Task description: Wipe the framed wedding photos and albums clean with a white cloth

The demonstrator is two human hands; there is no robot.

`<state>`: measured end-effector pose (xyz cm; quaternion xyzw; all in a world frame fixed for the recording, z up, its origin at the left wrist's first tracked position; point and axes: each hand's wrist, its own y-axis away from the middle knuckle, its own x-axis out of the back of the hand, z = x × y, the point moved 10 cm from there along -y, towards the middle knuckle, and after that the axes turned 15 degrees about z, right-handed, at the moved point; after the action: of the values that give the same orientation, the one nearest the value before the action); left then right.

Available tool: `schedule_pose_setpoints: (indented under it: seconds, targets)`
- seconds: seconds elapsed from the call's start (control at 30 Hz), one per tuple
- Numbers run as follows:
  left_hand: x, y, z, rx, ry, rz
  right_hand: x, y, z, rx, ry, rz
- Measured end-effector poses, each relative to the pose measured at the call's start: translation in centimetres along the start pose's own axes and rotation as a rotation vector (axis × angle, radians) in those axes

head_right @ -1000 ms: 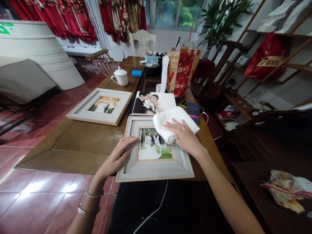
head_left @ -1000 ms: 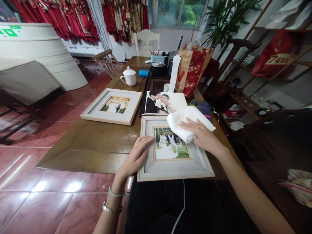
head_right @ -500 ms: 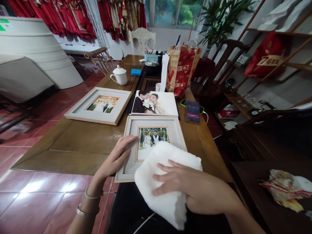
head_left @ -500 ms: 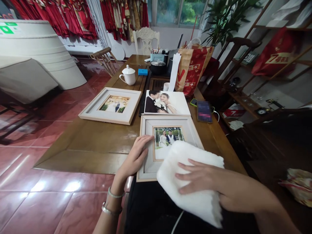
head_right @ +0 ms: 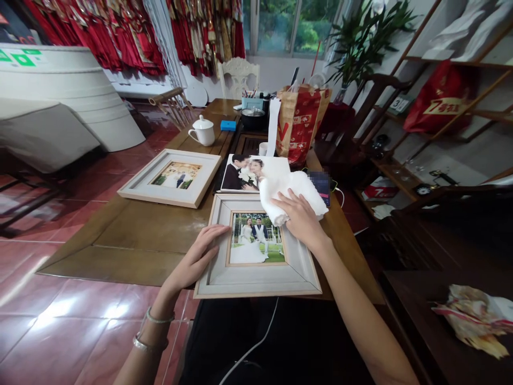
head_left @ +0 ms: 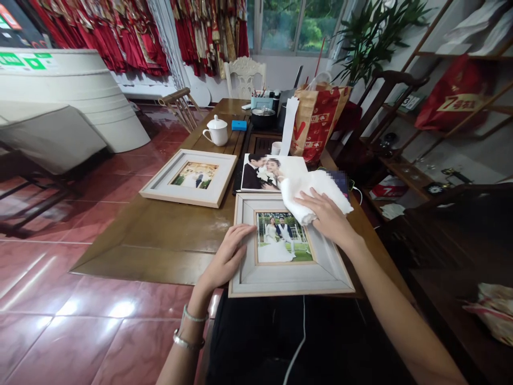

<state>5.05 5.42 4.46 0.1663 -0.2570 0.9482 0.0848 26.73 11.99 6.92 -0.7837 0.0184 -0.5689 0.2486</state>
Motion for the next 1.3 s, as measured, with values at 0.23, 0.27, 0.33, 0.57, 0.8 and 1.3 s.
schedule_pose_setpoints:
  seconds: [0.23,0.27,0.33,0.57,0.8,1.3]
  targets:
    - [-0.1,-0.1,-0.1,0.010,-0.019,-0.011,2.2,7.4,-2.7,0.070,-0.126,-0.284]
    - [-0.1,-0.1,-0.1,0.014,-0.025,-0.012,2.9,9.1,-3.0,0.061,-0.157,-0.313]
    - [-0.1,-0.1,-0.1,0.013,-0.034,-0.012,4.2,12.6,-3.6,0.049,-0.226,-0.396]
    - [-0.2,-0.1,-0.1,0.015,-0.037,-0.020,6.4,14.7,-2.7,-0.034,-0.428,-0.563]
    - [-0.2,-0.1,-0.1,0.012,-0.033,-0.024,3.3,4.6,0.9,-0.185,-0.409,-0.174]
    - [-0.1,-0.1,0.0,0.001,-0.034,-0.007,1.5,9.2,-10.5,0.261,-0.562,-0.554]
